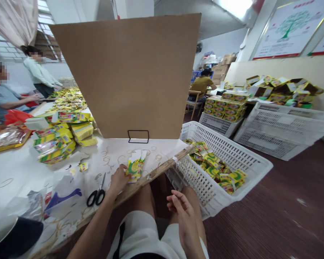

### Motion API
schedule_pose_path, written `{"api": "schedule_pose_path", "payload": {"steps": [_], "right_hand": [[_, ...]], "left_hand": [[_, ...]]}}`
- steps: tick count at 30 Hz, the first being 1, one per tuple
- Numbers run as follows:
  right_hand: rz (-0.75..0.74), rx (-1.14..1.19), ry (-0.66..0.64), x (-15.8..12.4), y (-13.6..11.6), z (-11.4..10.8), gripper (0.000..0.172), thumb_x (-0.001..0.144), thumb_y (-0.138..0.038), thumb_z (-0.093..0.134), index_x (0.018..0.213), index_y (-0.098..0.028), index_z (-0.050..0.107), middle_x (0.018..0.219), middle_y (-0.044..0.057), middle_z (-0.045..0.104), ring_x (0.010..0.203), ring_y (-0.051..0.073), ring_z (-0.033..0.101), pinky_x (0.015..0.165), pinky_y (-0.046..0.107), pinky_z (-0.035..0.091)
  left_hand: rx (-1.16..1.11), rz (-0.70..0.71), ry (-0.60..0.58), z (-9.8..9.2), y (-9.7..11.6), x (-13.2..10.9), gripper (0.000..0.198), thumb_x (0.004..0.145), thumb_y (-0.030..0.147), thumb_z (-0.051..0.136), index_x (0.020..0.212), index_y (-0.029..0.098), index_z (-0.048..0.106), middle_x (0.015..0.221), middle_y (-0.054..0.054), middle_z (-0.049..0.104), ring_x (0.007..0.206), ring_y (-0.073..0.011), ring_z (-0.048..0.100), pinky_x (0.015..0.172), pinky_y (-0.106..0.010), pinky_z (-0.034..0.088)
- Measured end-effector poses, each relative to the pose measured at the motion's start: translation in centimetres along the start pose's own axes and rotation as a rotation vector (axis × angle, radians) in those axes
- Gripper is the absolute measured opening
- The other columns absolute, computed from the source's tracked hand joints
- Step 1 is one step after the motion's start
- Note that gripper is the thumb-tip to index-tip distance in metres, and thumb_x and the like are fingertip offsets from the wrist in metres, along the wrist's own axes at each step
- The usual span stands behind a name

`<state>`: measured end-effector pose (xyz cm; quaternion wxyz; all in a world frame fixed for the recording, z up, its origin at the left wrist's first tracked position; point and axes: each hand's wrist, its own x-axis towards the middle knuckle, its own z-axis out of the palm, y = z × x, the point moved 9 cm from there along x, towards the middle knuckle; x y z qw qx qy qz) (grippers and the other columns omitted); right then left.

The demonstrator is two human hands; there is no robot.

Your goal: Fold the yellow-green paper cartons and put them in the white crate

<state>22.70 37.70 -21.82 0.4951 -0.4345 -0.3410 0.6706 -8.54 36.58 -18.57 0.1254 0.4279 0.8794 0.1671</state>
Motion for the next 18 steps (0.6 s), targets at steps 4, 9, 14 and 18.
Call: {"api": "schedule_pose_path", "payload": {"steps": [4,9,14,18], "right_hand": [[0.021,-0.065,-0.014,-0.2,-0.3,0.7,0.045,0.061,-0.045,0.079,0.092,-0.015,0.066,0.075,0.005,0.070,0.062,0.016,0.061,0.059,0.028,0.050],[0.034,-0.111,-0.061,-0.6,-0.1,1.4,0.045,0.062,-0.048,0.078,0.091,-0.016,0.067,0.075,0.005,0.070,0.061,0.017,0.062,0.058,0.029,0.050],[0.001,-0.193,-0.104,-0.6,0.1,1.8,0.043,0.067,-0.050,0.073,0.091,-0.015,0.066,0.076,0.006,0.070,0.061,0.016,0.062,0.059,0.027,0.050],[-0.217,-0.413,-0.142,-1.4,-1.8,3.0,0.037,0.076,-0.048,0.066,0.092,-0.015,0.066,0.077,0.008,0.070,0.062,0.019,0.063,0.059,0.031,0.052]], "left_hand": [[0.027,-0.040,-0.018,-0.1,-0.1,0.8,0.039,0.086,0.034,0.053,0.118,0.012,0.048,0.101,-0.009,0.064,0.096,-0.0236,0.060,0.089,-0.044,0.042],[0.020,-0.078,0.058,-0.6,0.9,3.0,0.043,0.084,0.044,0.056,0.112,0.011,0.054,0.116,-0.014,0.057,0.108,-0.0272,0.053,0.093,-0.048,0.040],[-0.142,-0.016,0.134,-2.2,2.0,3.5,0.023,0.084,0.027,0.058,0.101,0.012,0.056,0.103,-0.008,0.061,0.097,-0.0211,0.057,0.087,-0.041,0.045],[-0.344,0.068,0.235,-5.5,3.1,-0.2,0.019,0.090,0.021,0.043,0.105,0.013,0.049,0.095,-0.007,0.063,0.079,-0.0165,0.061,0.075,-0.030,0.046]]}}
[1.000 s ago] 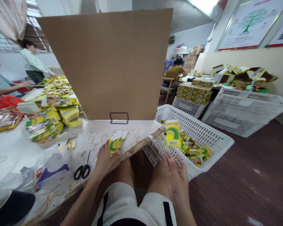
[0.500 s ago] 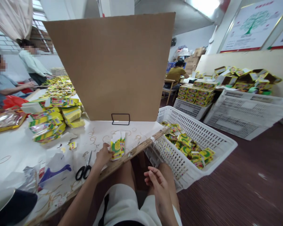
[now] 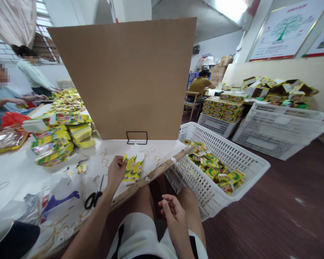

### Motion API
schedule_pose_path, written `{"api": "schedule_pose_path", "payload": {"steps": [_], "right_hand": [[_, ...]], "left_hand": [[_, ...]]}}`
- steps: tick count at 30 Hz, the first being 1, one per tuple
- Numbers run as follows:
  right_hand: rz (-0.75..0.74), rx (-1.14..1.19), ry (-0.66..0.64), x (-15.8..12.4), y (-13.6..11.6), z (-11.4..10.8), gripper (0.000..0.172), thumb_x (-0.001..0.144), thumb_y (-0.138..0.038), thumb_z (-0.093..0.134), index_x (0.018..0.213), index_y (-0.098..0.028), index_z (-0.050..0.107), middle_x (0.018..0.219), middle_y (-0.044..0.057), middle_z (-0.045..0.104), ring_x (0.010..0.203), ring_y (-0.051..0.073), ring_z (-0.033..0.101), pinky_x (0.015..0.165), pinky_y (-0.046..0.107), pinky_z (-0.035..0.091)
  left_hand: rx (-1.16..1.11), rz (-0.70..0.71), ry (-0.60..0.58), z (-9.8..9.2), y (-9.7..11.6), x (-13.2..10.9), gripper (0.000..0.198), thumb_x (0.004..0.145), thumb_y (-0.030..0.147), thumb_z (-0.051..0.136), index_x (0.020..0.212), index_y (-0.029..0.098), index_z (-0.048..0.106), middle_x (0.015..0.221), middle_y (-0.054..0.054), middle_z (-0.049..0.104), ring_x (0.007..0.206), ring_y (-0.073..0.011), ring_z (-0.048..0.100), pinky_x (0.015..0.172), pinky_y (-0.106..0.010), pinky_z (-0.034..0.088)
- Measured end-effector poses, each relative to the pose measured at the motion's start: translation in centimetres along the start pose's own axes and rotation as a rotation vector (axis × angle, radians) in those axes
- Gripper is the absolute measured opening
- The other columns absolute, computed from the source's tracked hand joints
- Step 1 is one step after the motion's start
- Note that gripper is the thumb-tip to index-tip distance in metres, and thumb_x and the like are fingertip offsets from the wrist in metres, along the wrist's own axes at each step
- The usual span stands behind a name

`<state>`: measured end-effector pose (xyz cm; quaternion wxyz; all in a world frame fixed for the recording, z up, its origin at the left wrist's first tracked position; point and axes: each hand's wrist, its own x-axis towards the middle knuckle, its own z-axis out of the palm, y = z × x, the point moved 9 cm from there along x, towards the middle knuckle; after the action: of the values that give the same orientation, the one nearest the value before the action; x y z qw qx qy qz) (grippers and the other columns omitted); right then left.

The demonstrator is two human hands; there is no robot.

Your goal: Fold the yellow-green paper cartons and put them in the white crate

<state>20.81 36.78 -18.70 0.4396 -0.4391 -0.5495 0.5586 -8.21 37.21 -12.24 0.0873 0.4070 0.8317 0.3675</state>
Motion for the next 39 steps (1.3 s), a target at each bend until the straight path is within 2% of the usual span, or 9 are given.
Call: {"api": "schedule_pose_path", "payload": {"steps": [5,9,12,16,21,26,31,35,39], "right_hand": [[-0.487,-0.453,0.003,-2.8,-6.1,2.3,0.045,0.084,-0.029,0.058,0.128,-0.025,0.053,0.136,0.010,0.051,0.120,0.030,0.050,0.097,0.047,0.043],[-0.556,-0.508,-0.069,-3.8,-6.4,3.6,0.047,0.088,-0.023,0.053,0.134,-0.025,0.044,0.134,0.010,0.053,0.122,0.027,0.050,0.096,0.043,0.045],[-0.519,-0.479,-0.048,-3.6,-5.8,3.2,0.037,0.090,-0.023,0.050,0.127,-0.021,0.048,0.120,0.011,0.061,0.108,0.024,0.060,0.087,0.035,0.052],[-0.562,-0.520,0.016,-3.7,-6.4,2.8,0.048,0.088,-0.027,0.054,0.134,-0.020,0.040,0.130,0.012,0.054,0.119,0.027,0.052,0.095,0.039,0.047],[-0.495,-0.493,-0.117,-3.5,-5.8,3.5,0.042,0.087,-0.028,0.057,0.127,-0.020,0.045,0.114,0.011,0.063,0.097,0.022,0.064,0.079,0.030,0.055],[-0.564,-0.485,-0.085,-3.6,-6.7,3.3,0.049,0.083,-0.026,0.060,0.130,-0.021,0.044,0.126,0.011,0.056,0.117,0.027,0.053,0.094,0.037,0.048],[-0.532,-0.387,-0.047,-3.4,-7.0,2.8,0.032,0.080,-0.020,0.061,0.112,-0.022,0.054,0.103,0.007,0.061,0.076,0.018,0.061,0.055,0.024,0.049],[-0.454,-0.243,0.017,-3.4,-7.0,2.2,0.017,0.081,-0.022,0.060,0.098,-0.021,0.055,0.082,0.001,0.057,0.055,0.012,0.048,0.048,0.022,0.041],[-0.360,-0.132,0.018,-3.5,-6.6,1.8,0.012,0.084,-0.030,0.058,0.089,-0.020,0.057,0.066,-0.002,0.049,0.051,0.011,0.043,0.045,0.021,0.036]], "left_hand": [[-0.234,0.210,-0.181,-0.3,5.4,-8.8,0.012,0.084,0.024,0.051,0.094,0.020,0.056,0.084,-0.001,0.066,0.073,-0.0142,0.062,0.069,-0.022,0.047],[-0.572,0.249,-0.429,2.2,7.4,-14.2,0.011,0.087,0.025,0.049,0.090,0.017,0.057,0.084,-0.005,0.065,0.077,-0.0169,0.062,0.071,-0.024,0.048],[-0.658,0.157,-0.387,2.4,6.3,-14.5,0.013,0.087,0.028,0.050,0.088,0.016,0.055,0.081,-0.006,0.063,0.075,-0.0176,0.060,0.071,-0.026,0.047],[-0.694,0.143,-0.400,2.1,6.0,-14.0,0.014,0.087,0.029,0.051,0.088,0.015,0.056,0.082,-0.006,0.063,0.077,-0.0183,0.060,0.072,-0.027,0.047],[-0.695,0.126,-0.403,1.8,5.8,-14.1,0.016,0.086,0.030,0.052,0.087,0.014,0.055,0.082,-0.007,0.063,0.076,-0.0186,0.060,0.071,-0.028,0.046],[-0.701,0.129,-0.424,2.1,5.8,-14.1,0.018,0.085,0.031,0.053,0.086,0.013,0.056,0.081,-0.007,0.062,0.076,-0.0183,0.058,0.071,-0.028,0.046],[-0.707,0.112,-0.454,1.9,6.2,-14.1,0.021,0.083,0.033,0.056,0.084,0.012,0.059,0.081,-0.007,0.063,0.078,-0.0189,0.059,0.072,-0.028,0.045],[-0.784,0.080,-0.704,3.4,6.6,-15.5,0.036,0.083,0.046,0.056,0.092,0.012,0.065,0.087,-0.008,0.065,0.085,-0.0186,0.058,0.081,-0.028,0.044],[-1.038,-0.236,-0.988,6.3,5.5,-17.8,0.057,0.066,0.064,0.066,0.086,0.011,0.070,0.071,-0.006,0.064,0.067,-0.0156,0.057,0.067,-0.026,0.045]]}}
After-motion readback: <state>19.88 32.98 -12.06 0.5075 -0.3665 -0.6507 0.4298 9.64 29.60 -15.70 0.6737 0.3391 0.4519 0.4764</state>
